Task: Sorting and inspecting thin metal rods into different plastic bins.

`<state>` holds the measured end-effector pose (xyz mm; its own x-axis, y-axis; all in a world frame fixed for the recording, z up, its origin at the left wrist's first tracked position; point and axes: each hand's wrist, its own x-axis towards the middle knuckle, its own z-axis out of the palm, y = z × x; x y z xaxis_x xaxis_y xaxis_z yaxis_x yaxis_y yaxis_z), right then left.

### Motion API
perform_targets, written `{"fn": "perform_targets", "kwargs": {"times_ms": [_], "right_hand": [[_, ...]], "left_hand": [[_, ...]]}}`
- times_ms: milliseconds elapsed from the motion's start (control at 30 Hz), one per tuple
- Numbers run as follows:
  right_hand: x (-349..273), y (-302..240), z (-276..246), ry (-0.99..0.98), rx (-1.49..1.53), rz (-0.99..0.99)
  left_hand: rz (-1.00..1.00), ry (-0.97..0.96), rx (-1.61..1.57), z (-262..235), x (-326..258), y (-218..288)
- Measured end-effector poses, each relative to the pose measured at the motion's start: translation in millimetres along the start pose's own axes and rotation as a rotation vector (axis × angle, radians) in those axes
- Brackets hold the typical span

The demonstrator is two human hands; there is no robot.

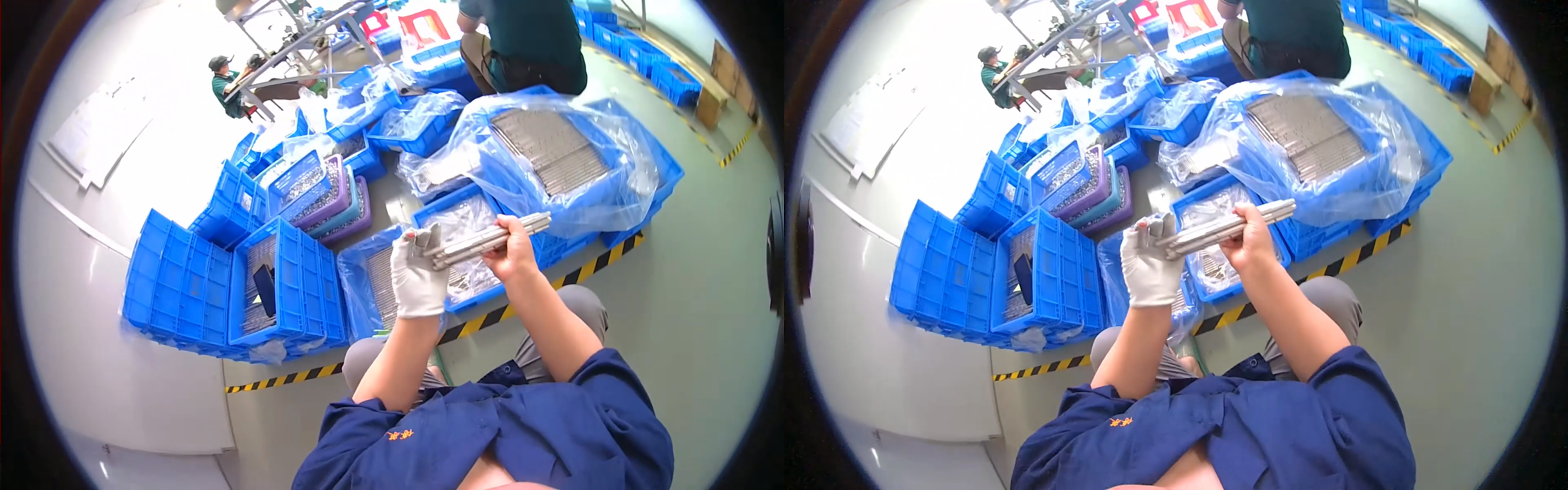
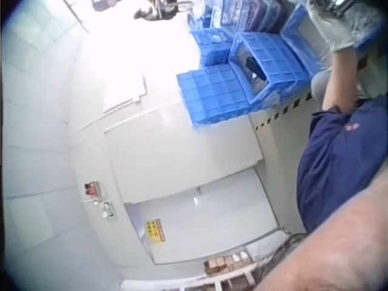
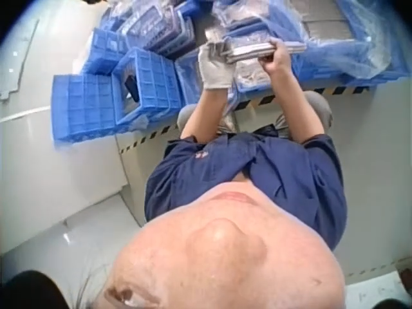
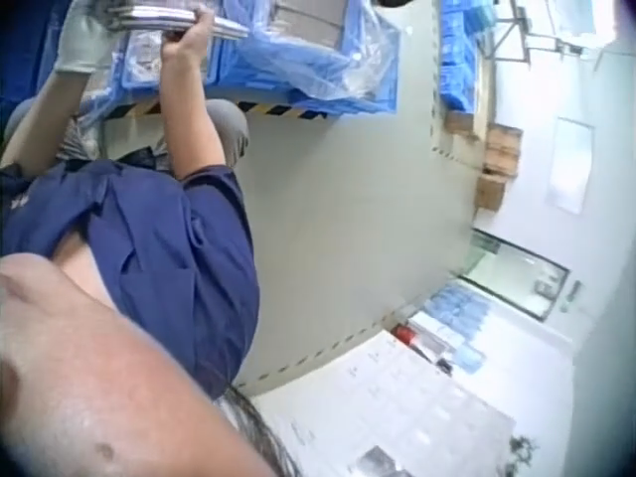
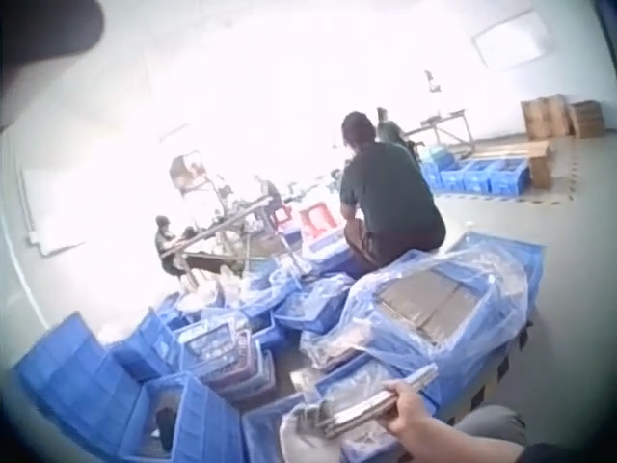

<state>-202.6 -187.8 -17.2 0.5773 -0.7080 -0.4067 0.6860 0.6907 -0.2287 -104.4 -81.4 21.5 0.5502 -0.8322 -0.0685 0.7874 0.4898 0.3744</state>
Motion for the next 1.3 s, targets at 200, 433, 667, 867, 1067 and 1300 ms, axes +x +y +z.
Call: {"fn": "perform_targets", "kwargs": {"times_ms": [200, 433, 667, 867, 1067, 1300], "right_hand": [[-41.6, 42.0, 6.9, -0.098, -0.223, -0.088], [-58.8, 88.9, 20.7, -0.239, -0.538, -0.105], [-61.5, 91.0, 27.0, -0.340, -0.644, 0.062], [-64.3, 100.4, 23.9, -0.408, -0.785, 0.048], [-39.5, 85.5, 45.4, -0.575, -0.917, 0.303], [-17.9, 85.0, 68.8, -0.686, -1.183, 0.089]], "left_hand": [[-0.021, 0.248, -0.016, -35.2, -31.2, 9.6], [-0.103, 0.349, -0.074, -57.3, -54.0, 39.3], [-0.340, 0.252, -0.309, -56.1, -84.2, 63.6], [-0.421, 0.198, -0.280, -83.1, -72.7, 59.7], [-0.804, -0.343, 0.159, -78.9, -68.5, 72.3], [-0.555, -0.169, 0.919, -37.9, -40.4, 84.7]]}}
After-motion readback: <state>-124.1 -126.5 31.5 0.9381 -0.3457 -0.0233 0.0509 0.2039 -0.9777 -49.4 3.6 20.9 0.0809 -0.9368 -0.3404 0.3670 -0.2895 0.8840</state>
